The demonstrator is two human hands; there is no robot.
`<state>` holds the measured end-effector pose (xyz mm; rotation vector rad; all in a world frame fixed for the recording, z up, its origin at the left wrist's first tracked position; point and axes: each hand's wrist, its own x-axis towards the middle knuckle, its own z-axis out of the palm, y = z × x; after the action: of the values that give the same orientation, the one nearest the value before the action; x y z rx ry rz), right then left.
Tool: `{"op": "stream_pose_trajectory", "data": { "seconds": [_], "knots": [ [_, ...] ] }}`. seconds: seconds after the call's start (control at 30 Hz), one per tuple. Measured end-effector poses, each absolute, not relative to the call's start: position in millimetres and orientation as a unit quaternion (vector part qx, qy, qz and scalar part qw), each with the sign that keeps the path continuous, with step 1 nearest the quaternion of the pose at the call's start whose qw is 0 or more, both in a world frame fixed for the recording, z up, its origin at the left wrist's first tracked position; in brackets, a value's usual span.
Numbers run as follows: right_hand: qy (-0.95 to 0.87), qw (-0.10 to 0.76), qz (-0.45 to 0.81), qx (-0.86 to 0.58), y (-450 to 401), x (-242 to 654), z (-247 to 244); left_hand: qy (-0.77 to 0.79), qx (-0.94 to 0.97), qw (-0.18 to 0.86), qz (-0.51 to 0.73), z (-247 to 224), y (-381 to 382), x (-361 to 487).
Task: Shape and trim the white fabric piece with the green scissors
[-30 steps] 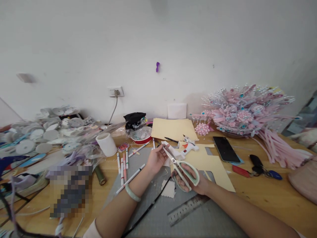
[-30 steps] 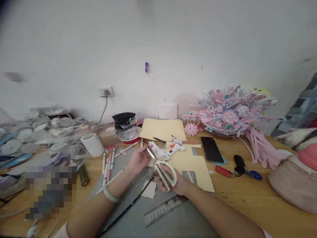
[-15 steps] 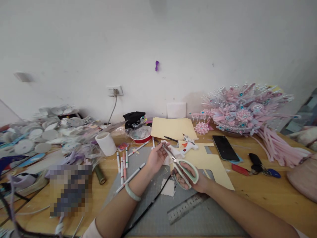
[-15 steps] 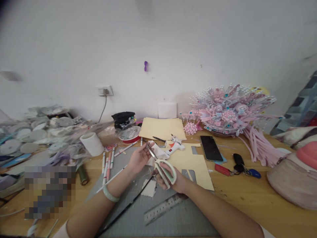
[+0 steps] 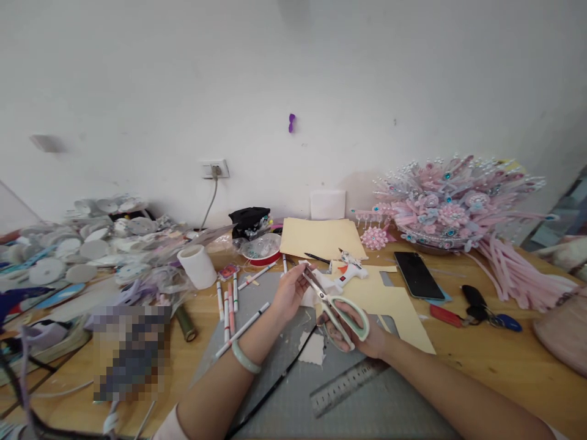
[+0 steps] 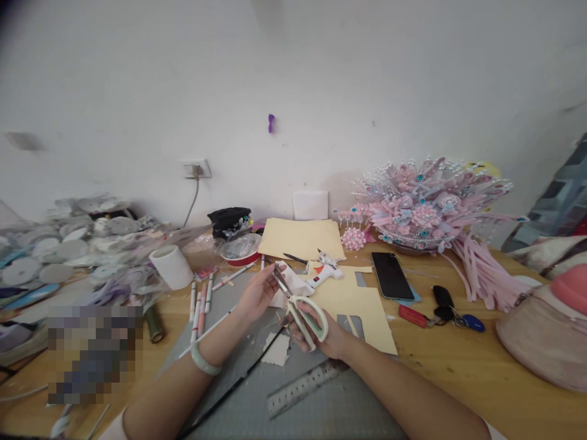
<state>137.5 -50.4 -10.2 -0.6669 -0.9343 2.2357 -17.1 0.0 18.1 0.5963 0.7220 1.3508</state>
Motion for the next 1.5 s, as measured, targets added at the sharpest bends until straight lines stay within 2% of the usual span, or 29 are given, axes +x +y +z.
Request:
{"op": "stream_pose_trajectory", "data": {
  "seconds": [1.5],
  "knots": [
    [-0.39, 0.309, 0.835, -0.236, -48.5, 139.7, -16.4, 0.282, 0.272, 0.665, 0.636, 10.4, 0.8, -16.7]
  ]
}}
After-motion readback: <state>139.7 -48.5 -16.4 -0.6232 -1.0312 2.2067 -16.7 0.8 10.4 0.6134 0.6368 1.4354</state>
